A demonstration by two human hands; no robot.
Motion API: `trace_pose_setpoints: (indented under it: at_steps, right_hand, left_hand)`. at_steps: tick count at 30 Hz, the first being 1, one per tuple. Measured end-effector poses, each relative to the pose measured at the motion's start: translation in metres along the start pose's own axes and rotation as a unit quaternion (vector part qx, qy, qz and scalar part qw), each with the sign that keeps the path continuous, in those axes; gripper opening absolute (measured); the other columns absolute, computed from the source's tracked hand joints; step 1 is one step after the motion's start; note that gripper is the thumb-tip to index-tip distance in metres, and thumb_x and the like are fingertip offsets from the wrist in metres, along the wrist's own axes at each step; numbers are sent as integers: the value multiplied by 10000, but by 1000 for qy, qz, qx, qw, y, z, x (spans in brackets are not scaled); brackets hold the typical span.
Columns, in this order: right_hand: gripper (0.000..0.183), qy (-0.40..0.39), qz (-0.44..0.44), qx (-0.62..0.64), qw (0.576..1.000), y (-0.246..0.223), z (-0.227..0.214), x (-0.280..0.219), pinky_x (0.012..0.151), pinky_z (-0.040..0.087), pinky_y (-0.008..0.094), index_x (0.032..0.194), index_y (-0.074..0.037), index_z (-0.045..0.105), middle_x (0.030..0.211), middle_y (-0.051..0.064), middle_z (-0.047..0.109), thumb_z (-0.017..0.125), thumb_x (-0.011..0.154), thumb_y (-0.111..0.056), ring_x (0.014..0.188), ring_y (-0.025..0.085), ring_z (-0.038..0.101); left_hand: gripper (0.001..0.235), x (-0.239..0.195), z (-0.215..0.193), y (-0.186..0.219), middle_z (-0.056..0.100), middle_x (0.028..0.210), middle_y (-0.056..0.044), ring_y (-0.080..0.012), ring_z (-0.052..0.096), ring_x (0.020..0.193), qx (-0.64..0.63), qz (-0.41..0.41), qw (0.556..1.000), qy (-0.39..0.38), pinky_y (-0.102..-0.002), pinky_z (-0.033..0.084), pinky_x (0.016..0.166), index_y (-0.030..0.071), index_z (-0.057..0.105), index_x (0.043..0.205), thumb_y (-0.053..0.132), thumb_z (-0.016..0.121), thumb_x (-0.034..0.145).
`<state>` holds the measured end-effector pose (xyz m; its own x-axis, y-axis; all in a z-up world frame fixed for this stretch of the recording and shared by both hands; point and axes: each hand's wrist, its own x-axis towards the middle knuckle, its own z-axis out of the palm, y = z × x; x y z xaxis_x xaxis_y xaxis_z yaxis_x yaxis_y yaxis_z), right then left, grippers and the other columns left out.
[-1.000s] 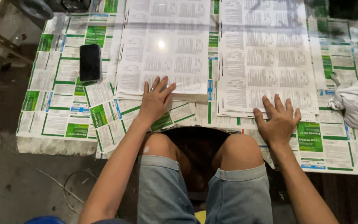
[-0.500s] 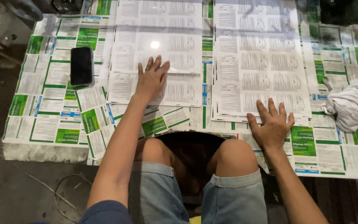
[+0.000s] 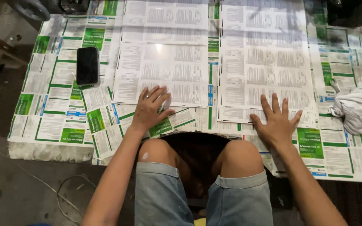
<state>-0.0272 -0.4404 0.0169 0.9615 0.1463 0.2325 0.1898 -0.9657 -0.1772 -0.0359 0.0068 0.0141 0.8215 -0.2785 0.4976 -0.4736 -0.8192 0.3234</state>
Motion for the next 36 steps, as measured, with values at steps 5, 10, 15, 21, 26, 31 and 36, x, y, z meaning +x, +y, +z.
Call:
trace_pose_setpoints:
  at_steps: [5, 10, 15, 21, 26, 31, 36]
  right_hand:
    - [835, -67, 7, -16, 998, 12, 6, 34, 1088, -43, 819, 1626, -352, 270, 1710, 92, 199, 408, 905, -748, 1557, 430, 124]
    - [881, -92, 6, -29, 995, 15, 14, 62, 1082, -52, 809, 1631, -366, 210, 1713, 78, 149, 394, 875, -780, 1551, 428, 92]
    - [888, -122, 26, -12, 992, 5, 9, 93, 1112, -72, 806, 1644, -357, 167, 1734, 65, 88, 359, 891, -787, 1575, 408, 31]
    - [968, -149, 34, 0, 988, 11, 26, 116, 1107, -101, 792, 1640, -349, 92, 1729, 65, -21, 360, 843, -827, 1572, 388, -54]
    - [1068, -160, -42, -9, 986, 16, 16, 86, 1082, -62, 807, 1637, -341, 81, 1713, 104, -34, 430, 766, -851, 1547, 418, -49]
    - [1272, -184, -153, -47, 970, 23, -4, 60, 1044, 52, 811, 1603, -353, 141, 1677, 144, 32, 610, 552, -894, 1506, 450, 46]
    - [834, -141, -268, -131, 944, 27, -24, 54, 1116, 263, 695, 1514, -342, 444, 1574, 110, 414, 648, 778, -676, 1408, 361, 437]
  left_hand:
    - [399, -3, 7, -3, 684, 1305, -107, -314, 610, 1278, -15, 28, 998, 47, -469, 466, 1086, 75, 704, 1160, 296, 826, 852]
    - [294, -5, 9, -2, 705, 1245, -101, -321, 657, 1213, 7, 59, 996, 68, -422, 533, 1044, 57, 706, 1121, 178, 804, 872]
    - [232, -7, 14, -6, 693, 1252, -134, -356, 647, 1212, 58, 94, 993, 50, -459, 516, 1064, 36, 671, 1132, 105, 691, 912]
    - [284, -12, 16, -6, 675, 1277, -148, -363, 650, 1235, 81, 105, 991, 21, -465, 514, 1091, 1, 625, 1178, 20, 610, 895]
    - [259, -12, 16, -3, 676, 1240, -148, -352, 676, 1200, 46, 83, 994, 51, -441, 541, 1078, -2, 610, 1187, -11, 603, 928]
    - [165, -11, 14, -3, 720, 1114, -154, -347, 718, 1030, -43, 9, 995, 95, -414, 586, 915, 33, 641, 1140, 27, 651, 976]
    - [128, 3, 9, -2, 758, 899, -162, -297, 751, 783, -160, -113, 976, 100, -350, 583, 692, 30, 762, 1003, 131, 769, 926]
